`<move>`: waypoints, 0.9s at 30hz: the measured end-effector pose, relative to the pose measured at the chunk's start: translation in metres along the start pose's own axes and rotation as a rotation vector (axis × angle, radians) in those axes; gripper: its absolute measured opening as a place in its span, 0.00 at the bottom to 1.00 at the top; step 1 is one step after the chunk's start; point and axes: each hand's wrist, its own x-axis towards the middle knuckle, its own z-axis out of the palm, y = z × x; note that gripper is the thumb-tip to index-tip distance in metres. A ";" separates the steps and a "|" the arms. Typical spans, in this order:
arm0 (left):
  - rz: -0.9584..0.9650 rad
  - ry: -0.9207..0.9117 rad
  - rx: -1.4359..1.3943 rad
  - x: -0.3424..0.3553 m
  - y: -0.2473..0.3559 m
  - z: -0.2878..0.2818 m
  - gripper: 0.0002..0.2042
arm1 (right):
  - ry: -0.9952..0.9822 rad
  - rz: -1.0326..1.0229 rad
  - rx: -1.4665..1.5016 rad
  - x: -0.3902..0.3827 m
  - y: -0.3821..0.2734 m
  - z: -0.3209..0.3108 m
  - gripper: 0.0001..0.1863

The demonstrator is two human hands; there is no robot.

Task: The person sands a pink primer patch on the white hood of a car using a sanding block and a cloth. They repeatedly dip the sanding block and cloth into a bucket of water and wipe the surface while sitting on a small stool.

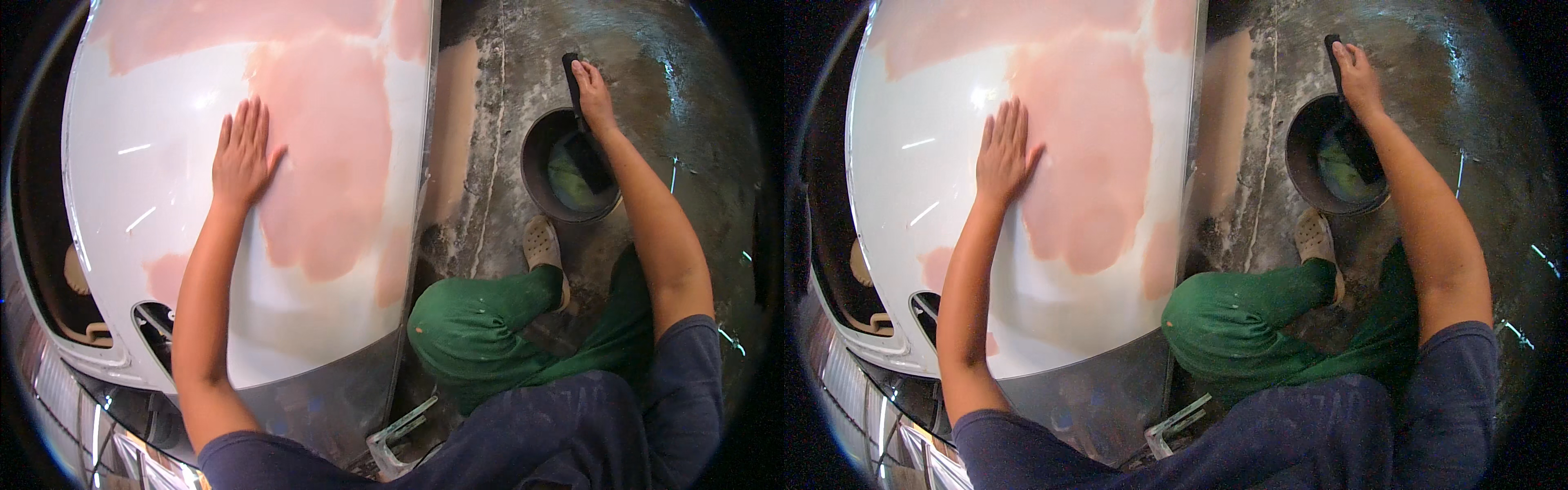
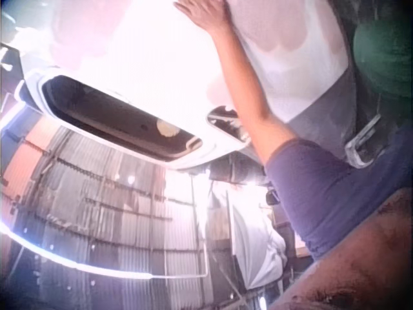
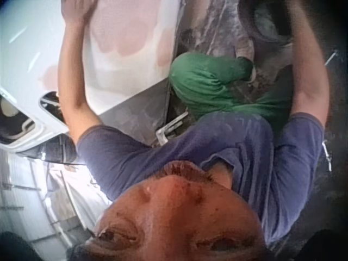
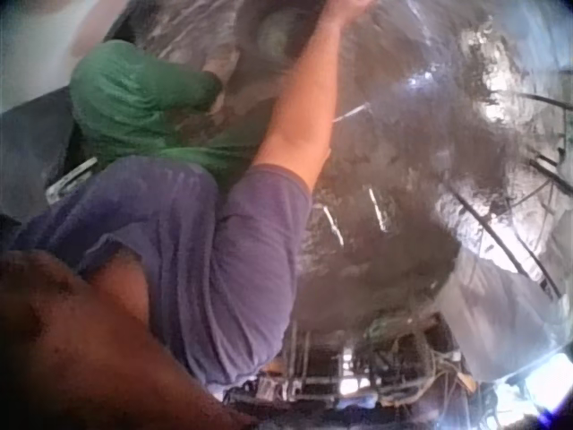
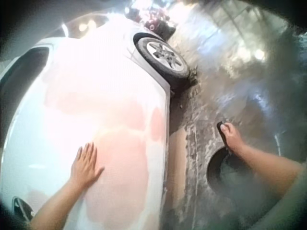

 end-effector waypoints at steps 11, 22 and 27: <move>-0.604 -0.045 0.264 0.114 0.074 0.015 0.43 | -0.042 0.037 0.051 -0.007 -0.024 -0.009 0.35; -0.502 -0.086 0.184 0.110 0.122 0.032 0.43 | -0.044 0.029 0.107 -0.010 -0.026 -0.005 0.37; -0.372 -0.089 0.123 0.105 0.163 0.052 0.43 | -0.057 0.004 0.105 -0.008 -0.022 -0.009 0.37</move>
